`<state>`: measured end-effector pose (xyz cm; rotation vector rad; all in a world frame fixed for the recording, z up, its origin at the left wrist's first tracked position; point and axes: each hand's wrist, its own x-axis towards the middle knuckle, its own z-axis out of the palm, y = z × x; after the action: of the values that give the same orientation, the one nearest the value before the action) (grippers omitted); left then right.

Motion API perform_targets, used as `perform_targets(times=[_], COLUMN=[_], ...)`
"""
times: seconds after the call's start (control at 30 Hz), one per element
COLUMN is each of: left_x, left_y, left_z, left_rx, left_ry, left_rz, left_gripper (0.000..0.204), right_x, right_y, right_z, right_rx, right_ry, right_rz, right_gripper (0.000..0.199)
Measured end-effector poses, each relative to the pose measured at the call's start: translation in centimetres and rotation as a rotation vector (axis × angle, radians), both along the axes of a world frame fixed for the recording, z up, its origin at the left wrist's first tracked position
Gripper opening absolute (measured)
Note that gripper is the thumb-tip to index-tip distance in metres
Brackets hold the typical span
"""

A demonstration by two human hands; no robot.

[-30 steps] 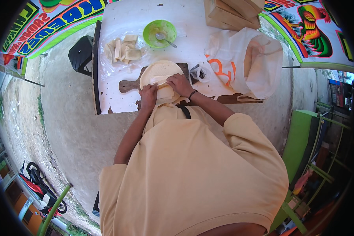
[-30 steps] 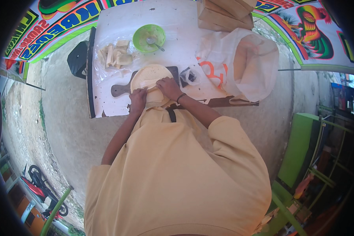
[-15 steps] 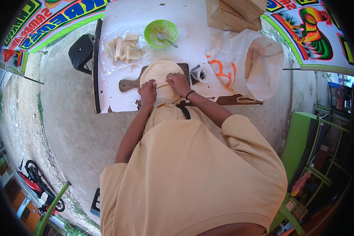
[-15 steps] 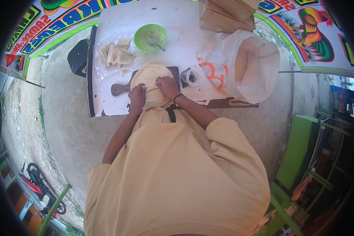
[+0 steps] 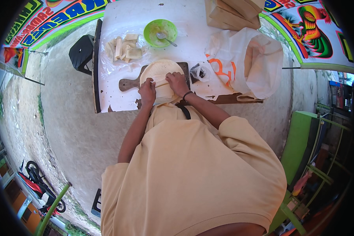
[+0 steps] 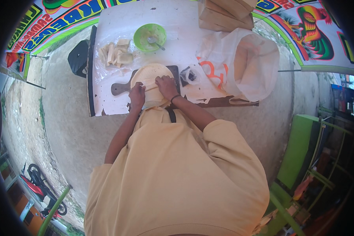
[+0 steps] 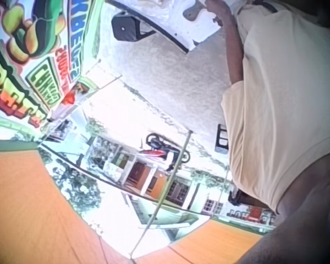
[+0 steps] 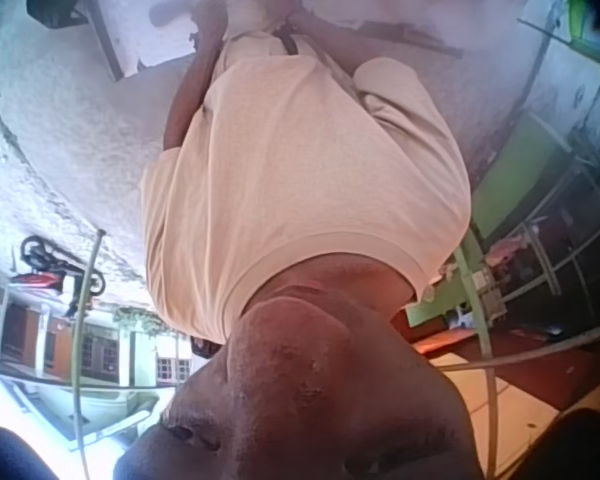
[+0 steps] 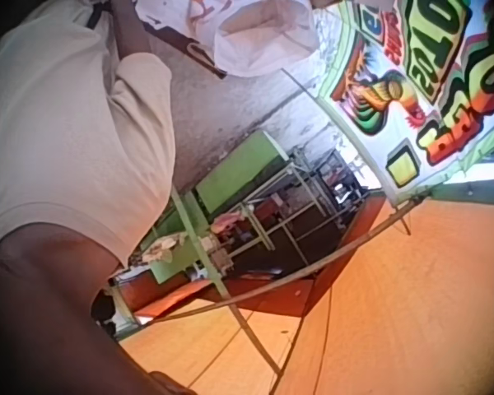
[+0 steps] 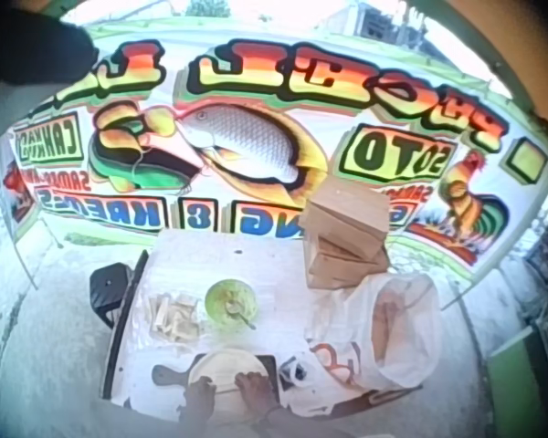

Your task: The person repeatedly places a thin sheet on a wooden board, adds a dark filling with a spoon, folds the sheet over the filling, and sets the folded item aside. The process is repeated multiple times with consistent hand motions.

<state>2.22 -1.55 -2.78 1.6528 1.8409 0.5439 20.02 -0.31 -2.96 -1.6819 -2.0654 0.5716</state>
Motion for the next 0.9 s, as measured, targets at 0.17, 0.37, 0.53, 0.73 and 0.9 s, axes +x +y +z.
perform_targets(times=[0.17,0.37,0.53,0.73,0.9], left_x=[-0.3,-0.8,-1.3,-0.1,0.1], left_y=[-0.6,-2.0,-2.0,-2.1,-1.3], left_z=[0.1,0.6,1.4,2.0,0.5], left_rx=[0.231,0.296,0.220,0.204,0.154], left_ry=[0.178,0.353,0.422,0.427,0.381], left_rz=[-0.157,-0.487,-0.514,-0.502,-0.549], left_gripper=[0.019,0.029,0.033,0.038,0.035], right_x=[-0.1,-0.7,0.5,-1.3,-1.1], right_y=[-1.0,-3.9,-4.2,-3.7,-3.8], right_z=[0.9,0.5,0.7,1.8,-0.2], right_rx=[0.118,0.123,0.021,0.088,0.057], right_ry=[-0.165,-0.316,-0.431,-0.407,-0.376], right_rz=[0.103,0.338,0.258,0.279,0.326], right_gripper=[0.021,0.049,0.060,0.057,0.055])
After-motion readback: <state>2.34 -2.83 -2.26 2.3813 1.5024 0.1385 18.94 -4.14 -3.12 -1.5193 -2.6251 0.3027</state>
